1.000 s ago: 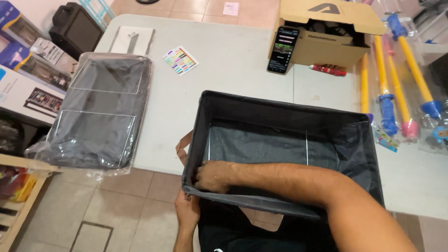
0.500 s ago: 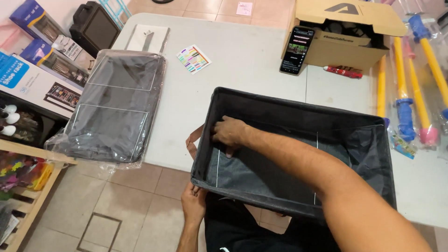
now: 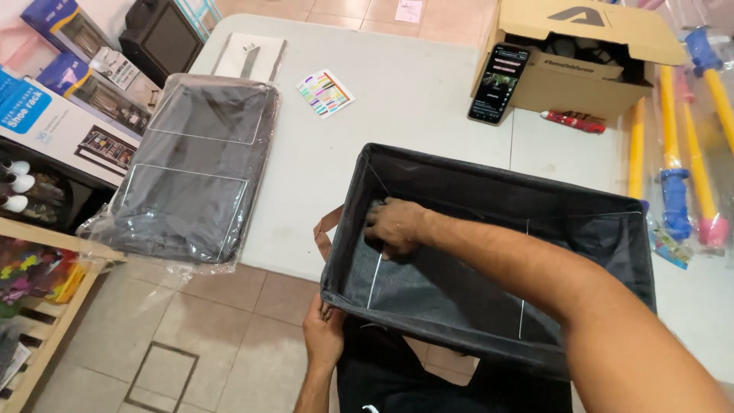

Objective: Unpacking a collapsible storage bin from plastic wrap and unfolding it to its functional shape on a table.

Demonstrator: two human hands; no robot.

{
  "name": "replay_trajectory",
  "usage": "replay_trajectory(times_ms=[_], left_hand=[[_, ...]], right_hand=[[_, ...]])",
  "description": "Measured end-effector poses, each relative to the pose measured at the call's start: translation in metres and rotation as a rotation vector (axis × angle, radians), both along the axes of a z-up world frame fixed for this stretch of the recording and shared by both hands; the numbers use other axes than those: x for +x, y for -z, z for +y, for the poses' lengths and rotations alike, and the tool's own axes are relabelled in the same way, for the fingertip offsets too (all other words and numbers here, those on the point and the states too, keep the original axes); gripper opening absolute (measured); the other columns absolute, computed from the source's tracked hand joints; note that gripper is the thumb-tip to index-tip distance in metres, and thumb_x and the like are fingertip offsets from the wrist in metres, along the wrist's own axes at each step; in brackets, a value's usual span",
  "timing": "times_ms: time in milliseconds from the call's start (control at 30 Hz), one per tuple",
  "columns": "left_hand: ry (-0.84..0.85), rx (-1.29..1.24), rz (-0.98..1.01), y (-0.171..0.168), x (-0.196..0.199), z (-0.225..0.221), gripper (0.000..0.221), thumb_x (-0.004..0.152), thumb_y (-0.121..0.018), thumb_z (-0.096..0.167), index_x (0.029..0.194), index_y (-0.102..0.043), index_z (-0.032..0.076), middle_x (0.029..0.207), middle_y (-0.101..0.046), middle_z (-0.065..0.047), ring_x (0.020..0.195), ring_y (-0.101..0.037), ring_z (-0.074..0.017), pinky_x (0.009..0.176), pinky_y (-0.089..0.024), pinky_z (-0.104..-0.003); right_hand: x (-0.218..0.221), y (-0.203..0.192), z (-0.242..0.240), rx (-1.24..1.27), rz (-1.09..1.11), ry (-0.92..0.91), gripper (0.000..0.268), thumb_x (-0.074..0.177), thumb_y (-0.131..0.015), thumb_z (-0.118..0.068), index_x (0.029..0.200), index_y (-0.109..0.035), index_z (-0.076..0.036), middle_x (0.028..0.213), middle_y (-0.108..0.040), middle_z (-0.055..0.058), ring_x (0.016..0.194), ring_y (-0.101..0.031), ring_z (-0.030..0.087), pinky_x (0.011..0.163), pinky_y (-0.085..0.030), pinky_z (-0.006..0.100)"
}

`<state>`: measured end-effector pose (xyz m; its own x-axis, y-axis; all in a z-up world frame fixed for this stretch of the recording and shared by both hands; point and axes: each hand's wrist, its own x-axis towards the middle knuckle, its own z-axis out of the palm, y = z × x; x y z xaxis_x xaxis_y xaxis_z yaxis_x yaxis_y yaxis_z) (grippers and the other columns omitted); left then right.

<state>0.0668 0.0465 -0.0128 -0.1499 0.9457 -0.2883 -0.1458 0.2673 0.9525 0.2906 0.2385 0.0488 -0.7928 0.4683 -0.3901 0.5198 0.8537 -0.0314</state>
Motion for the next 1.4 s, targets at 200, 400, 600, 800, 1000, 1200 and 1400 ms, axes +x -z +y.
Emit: replay_trajectory(times_ms=[200, 400, 600, 800, 1000, 1200, 1400], left_hand=[[-0.017, -0.153, 0.311, -0.031, -0.003, -0.003, 0.040, 0.081, -0.064, 0.008, 0.120, -0.075, 0.008, 0.093, -0.081, -0.008, 0.087, -0.074, -0.0152, 0.080, -0.055, -0.029], [-0.163, 0.187, 0.457, -0.054, -0.015, -0.012, 0.034, 0.092, -0.062, 0.012, 0.124, -0.069, 0.005, 0.121, -0.066, -0.011, 0.107, -0.065, -0.0210, 0.095, -0.053, -0.034], [-0.077, 0.952, 0.771, -0.165, -0.023, 0.018, 0.044, 0.101, -0.058, 0.027, 0.129, -0.058, -0.006, 0.127, -0.058, -0.024, 0.121, -0.059, -0.0361, 0.102, -0.055, -0.043], [1.272, 0.344, 1.066, -0.265, 0.101, 0.034, 0.045, 0.099, -0.051, 0.054, 0.117, -0.044, 0.014, 0.099, -0.070, -0.016, 0.098, -0.064, -0.0424, 0.073, -0.047, -0.056], [1.394, 0.119, 0.771, -0.261, 0.141, 0.059, 0.081, 0.090, -0.060, 0.044, 0.156, -0.036, 0.003, 0.117, -0.075, -0.018, 0.118, -0.067, -0.0420, 0.097, -0.052, -0.055], [1.350, 0.180, 0.805, -0.241, 0.147, 0.062, 0.052, 0.092, -0.065, 0.034, 0.137, -0.062, 0.009, 0.108, -0.078, -0.013, 0.107, -0.073, -0.0353, 0.089, -0.055, -0.048], [1.383, 0.159, 0.810, -0.250, 0.145, 0.063, 0.050, 0.092, -0.066, 0.033, 0.138, -0.063, 0.013, 0.110, -0.078, -0.007, 0.109, -0.073, -0.0267, 0.090, -0.057, -0.042]], right_hand=[[0.018, -0.078, -0.042, -0.107, -0.320, -0.035, 0.061, 0.087, -0.069, -0.067, 0.117, -0.077, -0.014, 0.136, -0.057, 0.010, 0.128, -0.047, 0.027, 0.106, -0.038, 0.052], [0.071, -0.059, -0.070, 0.024, -0.151, 0.019, 0.042, 0.087, -0.077, -0.050, 0.111, -0.073, -0.017, 0.107, -0.073, 0.010, 0.109, -0.066, 0.031, 0.112, -0.035, 0.059], [0.127, -0.084, -0.088, 0.301, 0.224, -0.006, 0.009, 0.092, -0.067, -0.022, 0.092, -0.068, -0.013, 0.090, -0.066, 0.009, 0.092, -0.065, 0.029, 0.118, -0.033, 0.062], [0.131, -0.071, -0.096, 0.543, 0.385, 0.026, 0.017, 0.091, -0.063, -0.027, 0.077, -0.063, -0.017, 0.086, -0.062, 0.005, 0.093, -0.060, 0.029, 0.099, -0.043, 0.049], [0.158, -0.081, -0.121, 0.534, 0.395, 0.535, 0.048, 0.085, -0.068, -0.016, 0.132, -0.058, -0.009, 0.131, -0.055, 0.019, 0.128, -0.055, 0.040, 0.096, -0.055, 0.047], [0.238, 0.031, -0.143, 0.209, -0.260, 0.389, 0.025, 0.089, -0.060, -0.014, 0.110, -0.074, -0.016, 0.101, -0.075, 0.012, 0.095, -0.074, 0.033, 0.072, -0.060, 0.047], [0.241, 0.044, -0.126, 0.189, -0.365, -0.046, 0.022, 0.091, -0.056, -0.015, 0.096, -0.076, -0.023, 0.093, -0.075, -0.001, 0.090, -0.073, 0.023, 0.079, -0.057, 0.045]])
